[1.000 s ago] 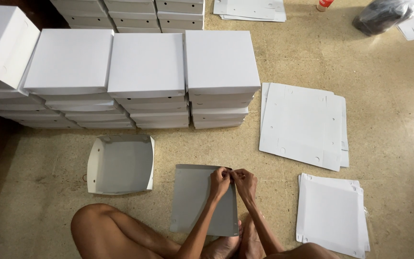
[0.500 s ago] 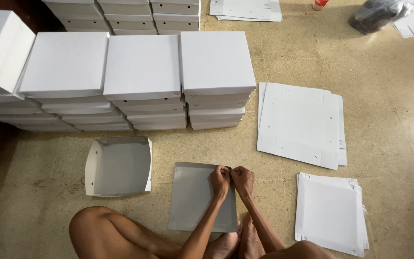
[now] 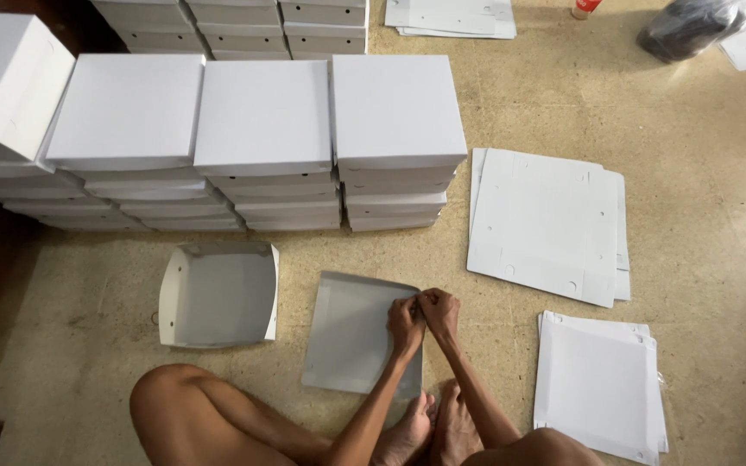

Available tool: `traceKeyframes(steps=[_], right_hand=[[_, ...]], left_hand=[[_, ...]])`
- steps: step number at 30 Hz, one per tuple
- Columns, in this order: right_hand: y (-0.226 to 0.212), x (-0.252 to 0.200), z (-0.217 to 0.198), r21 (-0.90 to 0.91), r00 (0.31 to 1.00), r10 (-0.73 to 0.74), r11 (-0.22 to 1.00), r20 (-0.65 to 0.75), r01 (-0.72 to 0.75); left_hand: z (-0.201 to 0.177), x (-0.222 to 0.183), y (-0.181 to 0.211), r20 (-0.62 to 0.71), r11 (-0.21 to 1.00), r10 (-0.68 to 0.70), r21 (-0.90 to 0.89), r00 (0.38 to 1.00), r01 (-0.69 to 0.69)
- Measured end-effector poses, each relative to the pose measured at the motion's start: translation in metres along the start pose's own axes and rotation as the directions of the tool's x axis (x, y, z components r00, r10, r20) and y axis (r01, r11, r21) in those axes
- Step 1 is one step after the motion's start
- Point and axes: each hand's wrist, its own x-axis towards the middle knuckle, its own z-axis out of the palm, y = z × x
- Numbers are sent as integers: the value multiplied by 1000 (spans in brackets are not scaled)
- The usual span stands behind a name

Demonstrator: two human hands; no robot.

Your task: The person folds white cardboard box components by hand on the floor, creating boxes and stacking them.

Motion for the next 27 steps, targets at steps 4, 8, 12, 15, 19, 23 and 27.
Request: traceKeyframes(steps=[4,8,12,15,19,23,27], right_hand=[[17,9,3,-30,999,-19,999,46,20],[17,16,3,-69,990,-116,990,83,122],[6,13,0,-128,978,-197,970,68,205],[5,13,1,-121,970,-230,964,77,238],[8,21,1,-102,973,-207,971,106,217],[7,17,-6,-11,968,-61,998,243,66],[-11,8,-15,41,960,9,999,281,-21]], left_hand=[[5,6,-16,82,997,-73,30,994,71],[-18,2,0,161,994,20,-113,987,-2],[-51,-2,-9,69,969,75,-241,995,-56],[-103,-5,10,-111,987,108,-106,988,-120],[-154,23,-14,-319,983,153,145,935,-111],[-179,57,-41,-218,965,196,214,956,-149],[-185,80,-53,-133,966,130,241,983,-95]])
